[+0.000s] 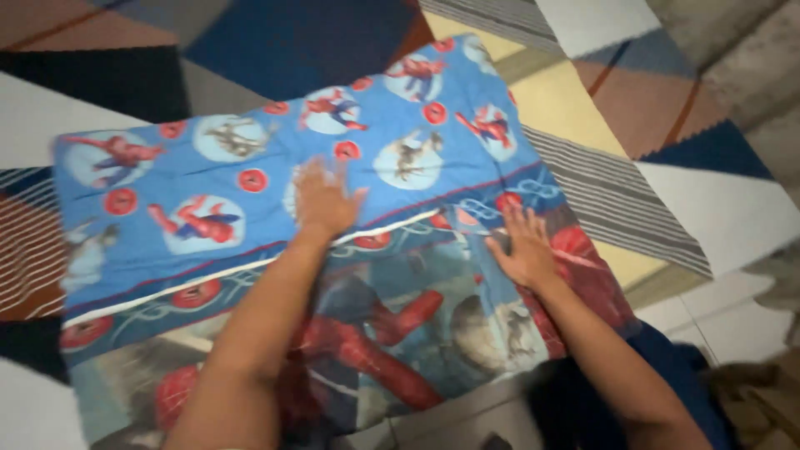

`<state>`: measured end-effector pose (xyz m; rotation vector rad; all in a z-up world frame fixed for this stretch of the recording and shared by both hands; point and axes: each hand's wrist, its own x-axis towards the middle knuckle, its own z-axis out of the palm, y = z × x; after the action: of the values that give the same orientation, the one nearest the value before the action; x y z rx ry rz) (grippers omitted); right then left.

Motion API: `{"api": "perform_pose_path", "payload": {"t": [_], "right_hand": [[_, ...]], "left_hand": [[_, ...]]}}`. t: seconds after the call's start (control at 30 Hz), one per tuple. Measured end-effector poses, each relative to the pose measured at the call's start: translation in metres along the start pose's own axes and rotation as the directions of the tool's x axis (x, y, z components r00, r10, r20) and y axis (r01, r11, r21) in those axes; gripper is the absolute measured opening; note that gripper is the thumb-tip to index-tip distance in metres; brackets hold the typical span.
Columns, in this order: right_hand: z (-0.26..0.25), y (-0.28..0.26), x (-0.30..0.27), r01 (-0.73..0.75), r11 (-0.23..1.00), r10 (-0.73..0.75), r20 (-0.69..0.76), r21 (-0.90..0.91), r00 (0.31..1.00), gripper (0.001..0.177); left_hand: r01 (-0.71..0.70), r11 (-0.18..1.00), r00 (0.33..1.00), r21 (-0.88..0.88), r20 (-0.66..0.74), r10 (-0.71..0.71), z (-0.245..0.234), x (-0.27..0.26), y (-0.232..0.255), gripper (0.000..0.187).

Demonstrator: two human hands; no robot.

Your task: The person folds a blue Spider-Man themed bed sheet on a patterned table. They smooth the sheet, fold it in half multiple times, and press down to create a neat rectangular bundle.

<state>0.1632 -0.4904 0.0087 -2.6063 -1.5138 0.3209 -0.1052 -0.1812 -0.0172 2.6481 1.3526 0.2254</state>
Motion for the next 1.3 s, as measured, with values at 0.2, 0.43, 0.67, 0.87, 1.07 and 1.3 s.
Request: {"api": "perform_pose_path", "payload": {"t": [0.2, 0.43, 0.67, 0.87, 1.07, 1.3], "right_hand": [[-0.002, 0.006, 0.040, -0.180, 0.965, 0.219, 0.207, -0.191, 0.953, 0.102], [-0.072, -0.084, 0.073, -0.214, 0.845, 0.414, 0.348, -0.490, 0.841, 0.095], [-0.082, -0.216, 0.099, 0.301, 0.953, -0.298, 0.075, -0.031, 0.952, 0.065], [-0.046, -0.182, 0.184, 0.339, 0.935, -0.345, -0.048, -0.101, 0.937, 0.061], [-0.066, -0.130, 0.302, 0.296, 0.932, -0.350, -0.302, -0.210, 0.887, 0.050], [0.004, -0.104, 0.424, 0.056, 0.991, -0.043, -0.106, 0.125, 0.993, 0.064]], "left_hand": [[0.505, 0.820, 0.830, 0.269, 0.109, -0.547, -0.047, -0.078, -0.247, 0.078], [0.795, 0.597, 0.596, 0.112, 0.040, -0.802, -0.097, -0.040, -0.254, 0.086], [0.401, 0.892, 0.827, -0.210, -0.335, -0.451, -0.053, 0.036, -0.200, 0.083], [0.477, 0.871, 0.875, -0.116, -0.031, -0.483, -0.046, 0.040, -0.197, 0.087], [0.535, 0.845, 0.845, -0.009, -0.006, -0.535, -0.028, 0.061, -0.250, 0.089], [0.633, 0.766, 0.773, -0.111, 0.055, -0.631, -0.063, 0.083, -0.252, 0.094]]}}
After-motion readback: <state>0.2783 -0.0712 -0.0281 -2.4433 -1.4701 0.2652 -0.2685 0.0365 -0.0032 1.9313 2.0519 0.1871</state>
